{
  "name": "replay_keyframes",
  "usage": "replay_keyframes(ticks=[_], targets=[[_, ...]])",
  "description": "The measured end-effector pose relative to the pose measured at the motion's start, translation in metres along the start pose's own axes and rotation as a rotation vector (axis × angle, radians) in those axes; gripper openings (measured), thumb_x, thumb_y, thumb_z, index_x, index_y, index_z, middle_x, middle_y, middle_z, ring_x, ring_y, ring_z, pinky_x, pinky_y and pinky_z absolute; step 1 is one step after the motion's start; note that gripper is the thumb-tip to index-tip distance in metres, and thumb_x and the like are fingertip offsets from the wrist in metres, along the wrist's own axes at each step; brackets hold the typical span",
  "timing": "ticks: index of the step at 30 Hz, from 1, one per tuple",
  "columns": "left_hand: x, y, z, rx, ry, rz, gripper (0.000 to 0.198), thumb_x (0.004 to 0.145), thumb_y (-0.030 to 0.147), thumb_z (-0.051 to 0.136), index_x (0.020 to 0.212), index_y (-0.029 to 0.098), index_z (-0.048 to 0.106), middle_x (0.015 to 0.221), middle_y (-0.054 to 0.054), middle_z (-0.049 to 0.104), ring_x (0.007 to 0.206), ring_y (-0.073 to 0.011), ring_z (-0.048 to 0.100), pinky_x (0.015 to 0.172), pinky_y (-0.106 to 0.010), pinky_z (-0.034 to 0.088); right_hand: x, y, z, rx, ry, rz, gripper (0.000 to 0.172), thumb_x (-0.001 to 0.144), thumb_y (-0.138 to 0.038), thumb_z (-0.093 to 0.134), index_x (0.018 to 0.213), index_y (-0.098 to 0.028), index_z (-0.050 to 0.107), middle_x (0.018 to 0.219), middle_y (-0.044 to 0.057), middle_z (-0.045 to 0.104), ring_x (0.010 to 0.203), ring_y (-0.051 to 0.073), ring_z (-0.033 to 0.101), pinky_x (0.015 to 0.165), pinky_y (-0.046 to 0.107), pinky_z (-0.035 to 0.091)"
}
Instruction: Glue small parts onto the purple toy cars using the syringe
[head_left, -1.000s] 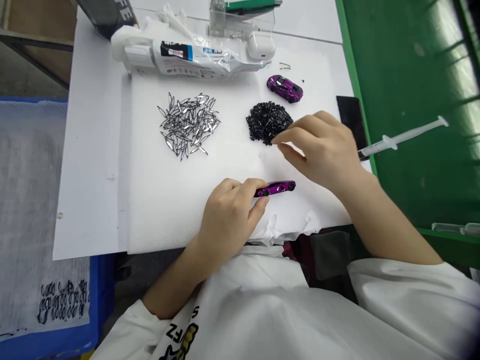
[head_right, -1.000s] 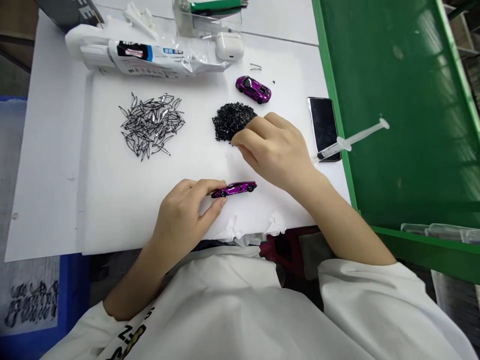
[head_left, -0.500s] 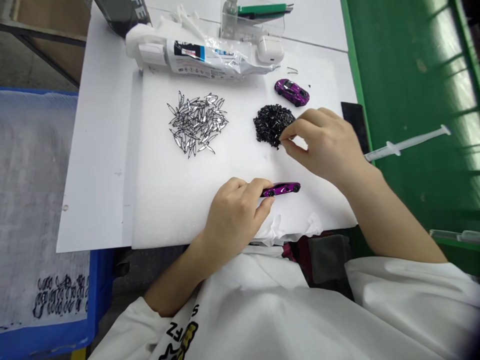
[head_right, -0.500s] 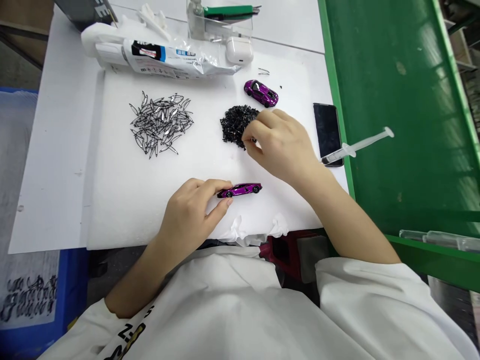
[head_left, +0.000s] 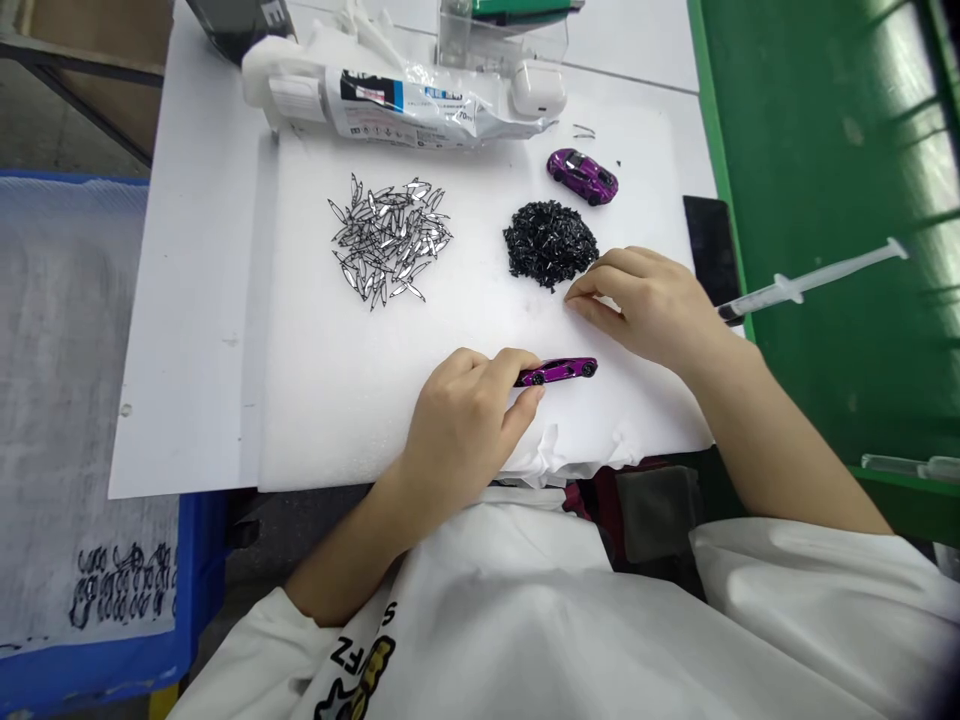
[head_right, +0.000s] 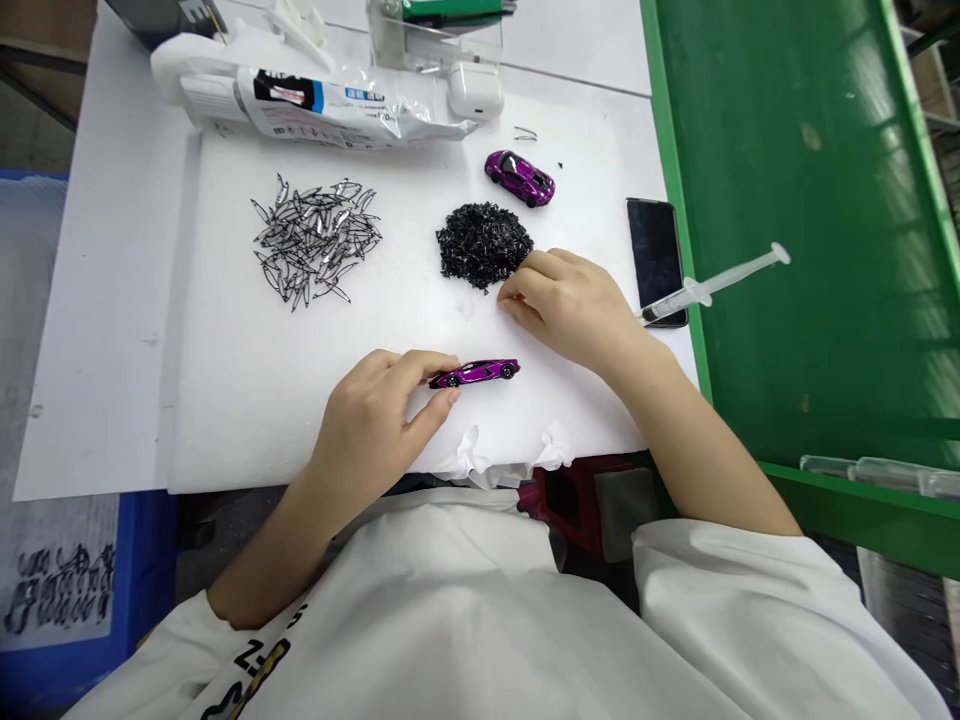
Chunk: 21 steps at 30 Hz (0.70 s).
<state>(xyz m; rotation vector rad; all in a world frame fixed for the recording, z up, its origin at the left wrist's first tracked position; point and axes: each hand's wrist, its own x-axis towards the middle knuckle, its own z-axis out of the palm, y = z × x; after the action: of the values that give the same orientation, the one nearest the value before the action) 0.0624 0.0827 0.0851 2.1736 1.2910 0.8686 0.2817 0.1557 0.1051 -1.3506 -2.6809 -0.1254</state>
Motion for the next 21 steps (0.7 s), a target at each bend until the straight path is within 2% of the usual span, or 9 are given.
replay_keyframes(ticks=[4, 6, 7, 10, 14, 21], targets=[[0.0, 0.0, 0.0, 0.005, 0.001, -0.004, 0.016, 0.083, 0.02, 0.058, 0.098, 0.019, 0.062, 0.077, -0.001, 0.066, 0.074, -0.0151, 0.057, 0.068, -0.026, 0.047, -0.01, -0.026, -0.011, 0.019, 0.231, -0.006, 0.01, 0.083, -0.021, 0.053, 0.076, -0.019, 0.059, 0.071, 0.005, 0.062, 0.066, 0.014, 0.055, 0.06, 0.028, 0.047], [0.0, 0.0, 0.0, 0.004, -0.006, -0.001, 0.016, 0.083, 0.02, 0.058, 0.099, 0.018, 0.062, 0.077, -0.001, 0.066, 0.074, -0.0153, 0.057, 0.067, -0.026, 0.047, -0.018, -0.041, -0.015, 0.045, 0.337, -0.081, 0.002, 0.079, -0.019, 0.059, 0.078, -0.02, 0.058, 0.068, 0.003, 0.061, 0.064, 0.013, 0.055, 0.057, 0.027, 0.046], [0.0, 0.0, 0.0, 0.004, -0.007, 0.0, 0.017, 0.083, 0.02, 0.059, 0.099, 0.018, 0.062, 0.077, -0.001, 0.066, 0.074, -0.0154, 0.057, 0.067, -0.026, 0.047, -0.022, -0.048, -0.016, 0.043, 0.371, -0.129, 0.005, 0.077, -0.019, 0.061, 0.079, -0.021, 0.057, 0.066, 0.002, 0.06, 0.062, 0.013, 0.055, 0.055, 0.027, 0.046], [0.001, 0.0, 0.001, 0.008, -0.008, 0.0, 0.017, 0.083, 0.021, 0.059, 0.099, 0.018, 0.062, 0.076, -0.001, 0.066, 0.075, -0.0158, 0.056, 0.067, -0.026, 0.047, -0.03, -0.058, -0.013, 0.018, 0.403, -0.221, 0.013, 0.074, -0.02, 0.066, 0.084, -0.021, 0.058, 0.065, 0.001, 0.061, 0.059, 0.013, 0.053, 0.052, 0.027, 0.045], [0.001, 0.001, 0.001, 0.013, 0.001, 0.007, 0.016, 0.084, 0.021, 0.058, 0.099, 0.017, 0.062, 0.075, -0.001, 0.066, 0.075, -0.0154, 0.056, 0.067, -0.026, 0.046, -0.034, -0.058, -0.007, 0.007, 0.411, -0.229, 0.02, 0.069, -0.018, 0.071, 0.087, -0.02, 0.06, 0.066, 0.002, 0.061, 0.061, 0.014, 0.052, 0.053, 0.028, 0.046], [0.0, 0.0, 0.001, 0.015, 0.0, 0.001, 0.016, 0.084, 0.021, 0.057, 0.098, 0.018, 0.063, 0.077, -0.001, 0.066, 0.074, -0.0153, 0.056, 0.068, -0.026, 0.046, -0.031, -0.06, -0.005, 0.005, 0.482, -0.266, 0.02, 0.068, -0.016, 0.073, 0.085, -0.019, 0.06, 0.064, 0.0, 0.06, 0.06, 0.012, 0.05, 0.051, 0.025, 0.046]])
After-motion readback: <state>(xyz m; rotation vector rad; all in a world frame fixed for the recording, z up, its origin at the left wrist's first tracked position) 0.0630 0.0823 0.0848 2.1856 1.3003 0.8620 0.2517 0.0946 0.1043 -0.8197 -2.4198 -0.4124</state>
